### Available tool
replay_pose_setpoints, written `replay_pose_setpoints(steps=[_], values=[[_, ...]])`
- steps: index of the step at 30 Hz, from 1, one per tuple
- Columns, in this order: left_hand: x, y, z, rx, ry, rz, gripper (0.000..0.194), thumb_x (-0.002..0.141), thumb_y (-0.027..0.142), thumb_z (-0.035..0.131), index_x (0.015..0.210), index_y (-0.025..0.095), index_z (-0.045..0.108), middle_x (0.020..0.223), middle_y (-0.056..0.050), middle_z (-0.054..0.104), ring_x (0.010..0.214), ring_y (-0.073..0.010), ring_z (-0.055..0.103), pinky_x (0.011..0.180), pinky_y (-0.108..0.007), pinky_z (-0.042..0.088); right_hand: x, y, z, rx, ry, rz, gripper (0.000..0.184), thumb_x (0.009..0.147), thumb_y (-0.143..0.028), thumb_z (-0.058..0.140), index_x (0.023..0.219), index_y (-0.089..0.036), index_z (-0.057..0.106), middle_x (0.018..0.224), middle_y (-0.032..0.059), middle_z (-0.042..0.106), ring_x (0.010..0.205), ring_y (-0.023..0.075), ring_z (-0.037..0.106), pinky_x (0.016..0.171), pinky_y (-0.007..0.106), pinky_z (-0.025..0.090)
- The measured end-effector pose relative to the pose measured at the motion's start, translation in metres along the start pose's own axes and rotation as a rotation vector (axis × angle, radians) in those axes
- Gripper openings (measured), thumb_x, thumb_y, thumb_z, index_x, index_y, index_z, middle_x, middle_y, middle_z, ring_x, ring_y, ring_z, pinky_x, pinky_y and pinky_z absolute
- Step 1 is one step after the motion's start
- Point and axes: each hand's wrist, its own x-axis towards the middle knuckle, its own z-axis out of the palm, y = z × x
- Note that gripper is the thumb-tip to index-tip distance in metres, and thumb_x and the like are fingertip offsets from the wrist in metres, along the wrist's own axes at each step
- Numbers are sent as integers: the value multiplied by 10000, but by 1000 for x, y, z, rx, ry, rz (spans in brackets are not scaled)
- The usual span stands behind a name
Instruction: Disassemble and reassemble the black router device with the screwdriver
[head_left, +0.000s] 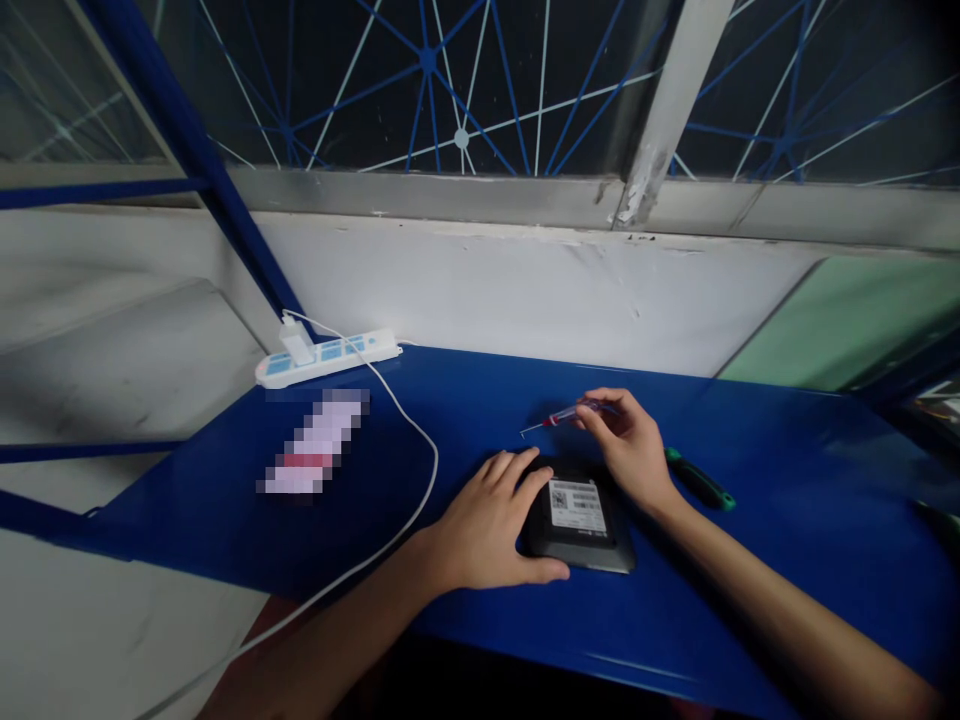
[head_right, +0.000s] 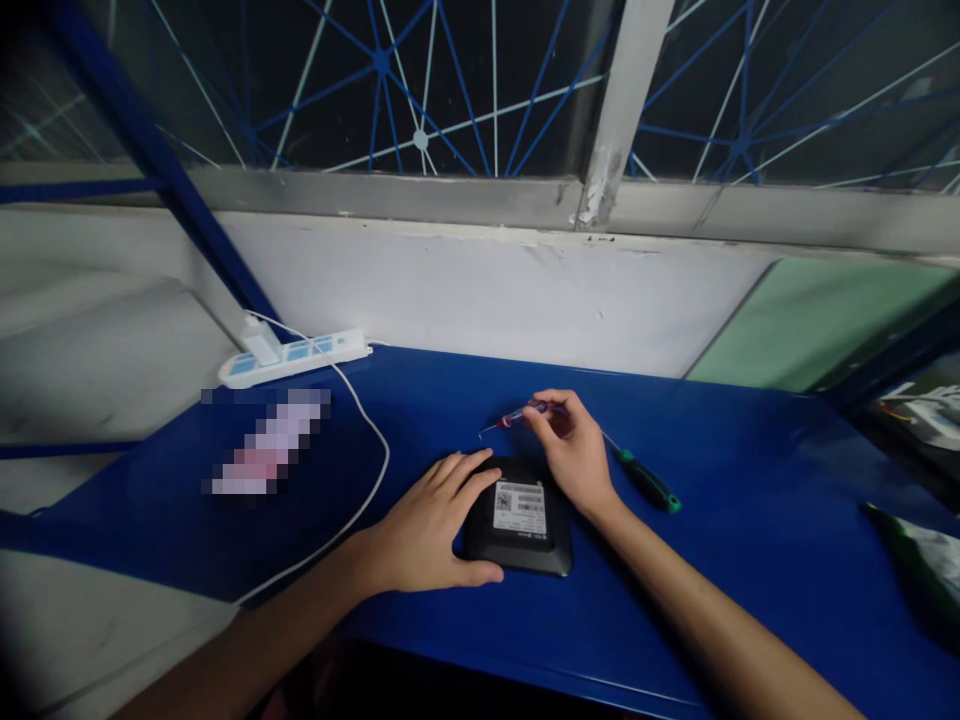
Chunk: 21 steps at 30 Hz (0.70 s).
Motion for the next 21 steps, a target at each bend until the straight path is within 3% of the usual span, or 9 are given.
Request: replay_pose_setpoints(steps=[11, 17, 21], values=[[2, -2, -2, -176, 27, -62, 1166, 585, 696, 846, 1489, 158, 345, 1533, -191, 419, 1424, -401, 363, 1173, -565, 344, -12, -20, -32, 154, 143, 74, 246, 808, -376, 798, 1000, -261, 697, 956, 11, 703, 800, 164, 697, 795, 360, 612], [3, -5, 1, -203, 18, -83, 1162, 596, 681, 848, 1506, 184, 324, 1537, -180, 414, 1434, -409, 341, 1161, -592, 347, -32, -16, -44, 305, 33, 277, 261, 792, -378, 820, 1007, -258, 732, 983, 21, 734, 782, 146, 707, 754, 300, 623], [3, -3, -1, -199, 6, -91, 1148, 608, 664, 851, 1509, 187, 324, 1540, -184, 411, 1435, -408, 341, 1166, -594, 338, -38, -12, -44, 392, 26, 364, 295, 766, -386, 845, 1011, -257, 746, 982, 27, 751, 828, 157, 720, 768, 290, 628]])
